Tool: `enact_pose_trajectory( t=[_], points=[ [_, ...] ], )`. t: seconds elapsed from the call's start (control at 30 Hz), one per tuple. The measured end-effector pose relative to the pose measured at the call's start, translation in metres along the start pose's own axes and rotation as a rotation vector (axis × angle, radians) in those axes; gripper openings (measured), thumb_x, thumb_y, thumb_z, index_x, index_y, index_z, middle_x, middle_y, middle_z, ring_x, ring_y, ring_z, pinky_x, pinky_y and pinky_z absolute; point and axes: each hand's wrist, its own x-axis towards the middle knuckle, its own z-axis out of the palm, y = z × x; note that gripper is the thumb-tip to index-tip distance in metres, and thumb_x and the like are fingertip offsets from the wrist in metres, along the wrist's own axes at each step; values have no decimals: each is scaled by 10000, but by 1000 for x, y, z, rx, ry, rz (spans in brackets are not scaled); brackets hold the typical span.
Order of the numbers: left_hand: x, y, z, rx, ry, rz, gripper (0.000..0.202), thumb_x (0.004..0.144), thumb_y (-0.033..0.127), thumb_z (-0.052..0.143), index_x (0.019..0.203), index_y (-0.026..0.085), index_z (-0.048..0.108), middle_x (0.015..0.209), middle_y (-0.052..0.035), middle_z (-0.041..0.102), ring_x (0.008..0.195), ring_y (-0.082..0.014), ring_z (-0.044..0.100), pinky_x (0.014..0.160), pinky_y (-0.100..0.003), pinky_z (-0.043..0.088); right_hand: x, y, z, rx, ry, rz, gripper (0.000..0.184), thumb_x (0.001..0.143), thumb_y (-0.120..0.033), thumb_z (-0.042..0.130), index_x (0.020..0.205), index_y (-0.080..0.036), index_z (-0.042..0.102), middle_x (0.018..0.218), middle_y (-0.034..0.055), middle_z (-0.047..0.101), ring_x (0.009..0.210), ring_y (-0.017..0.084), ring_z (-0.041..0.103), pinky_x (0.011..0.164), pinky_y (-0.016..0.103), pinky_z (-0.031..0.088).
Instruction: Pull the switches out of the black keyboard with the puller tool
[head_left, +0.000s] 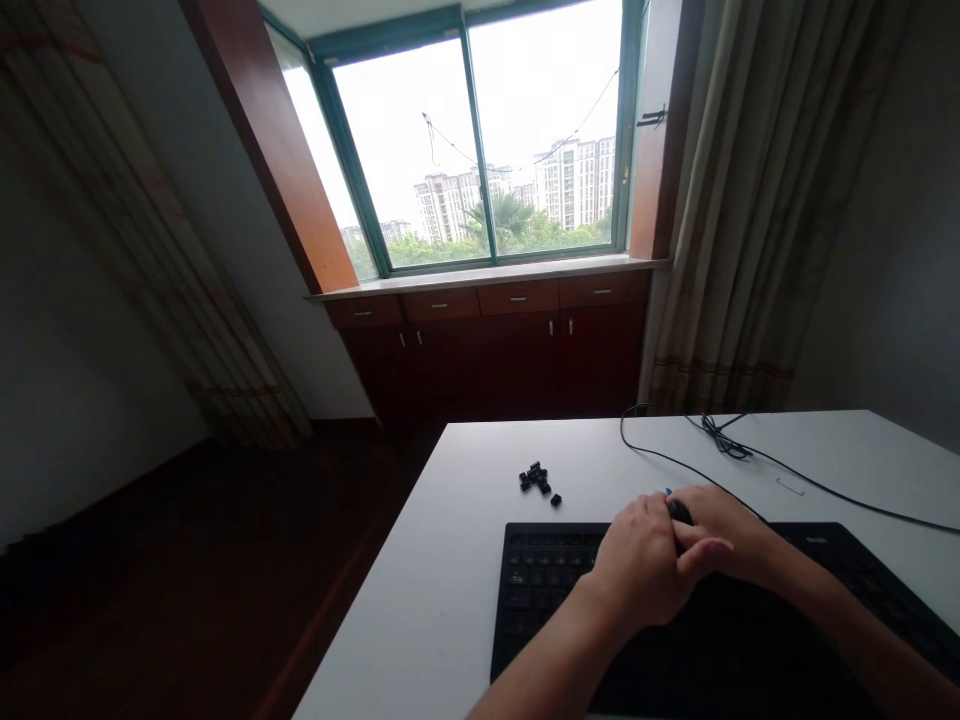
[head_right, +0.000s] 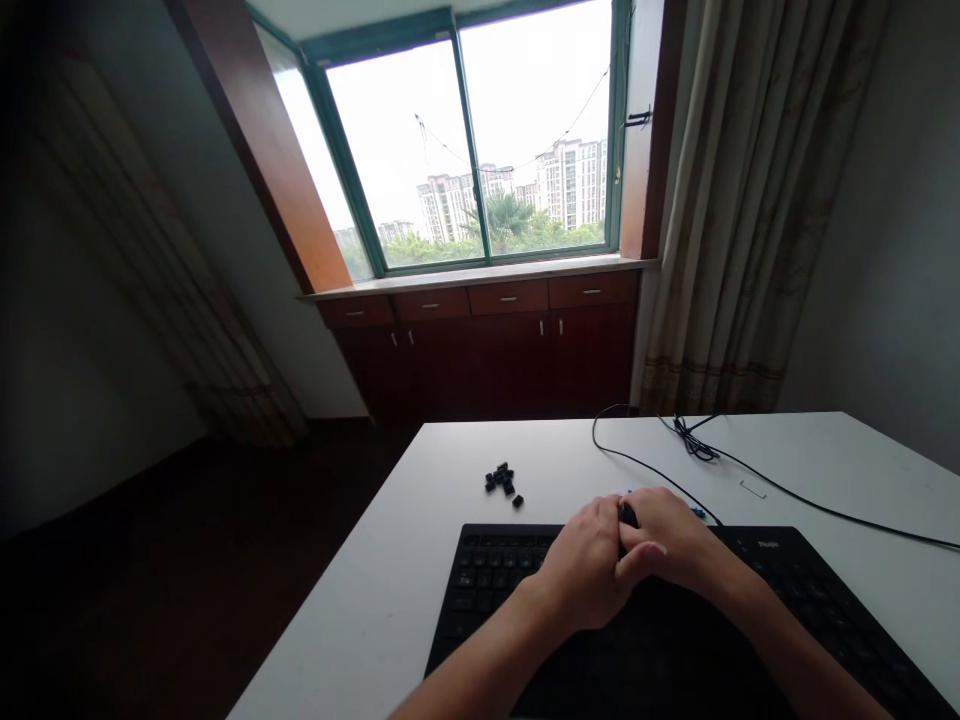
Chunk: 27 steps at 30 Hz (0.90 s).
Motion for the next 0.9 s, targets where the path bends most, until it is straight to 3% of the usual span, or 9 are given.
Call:
enact_pose_trajectory(
  t=[0.17, 0.37, 0.5, 0.6, 0.77, 0.9],
  points=[
    [1, 0, 1, 49, 2, 0, 804, 954, 718, 323, 1348, 57, 555, 1191, -199, 645, 1075, -346, 608, 979, -448, 477, 2, 6, -2, 125, 6, -17, 323, 849, -385, 549, 592, -193, 512, 662, 61, 675, 621, 184, 536, 588, 302, 368],
    [4, 5, 4, 208, -53, 57, 844, 937, 759, 265, 1367, 94, 554, 1170, -192, 647, 1064, -352, 590, 963, -495, 469, -5, 27, -11, 597, 4, 3, 353, 901, -482, 536, 759, -173, 631, 799, 65, 725, 763, 220, 660, 685, 302, 492],
    [4, 4, 6, 165, -42, 12, 806, 926, 754, 352, 1371, 108, 536, 1188, -177, 648, 1077, -344, 590, 973, -501, 481, -9, 24, -16, 479, 42, 14, 323, 867, -443, 609, 683, -178, 616, 690, 49, 703, 657, 202, 634, 602, 292, 468],
    [4, 0, 4, 133, -46, 3, 652, 934, 651, 481, 1324, 134, 562, 1175, -153, 655, 1071, -327, 601, 961, -477, 500, -10, 19, -17, 523, 30, 20, 312, 871, -427, 614, 694, -172, 650, 733, 61, 734, 692, 213, 663, 643, 296, 493],
    [0, -11, -11, 96, -101, 29, 487, 888, 526, 624, 1233, 182, 628, 1159, -118, 676, 1076, -307, 632, 955, -424, 517, -10, 21, -15, 612, 11, 47, 370, 891, -481, 596, 779, -148, 713, 839, 92, 778, 796, 246, 713, 753, 321, 535],
    [-6, -17, -25, 66, -72, 12, 405, 882, 491, 660, 1185, 222, 679, 1160, -82, 695, 1057, -273, 653, 951, -385, 517, -11, 21, -16, 618, 2, 59, 321, 860, -443, 638, 776, -143, 716, 842, 96, 782, 825, 257, 723, 764, 319, 542]
  ],
)
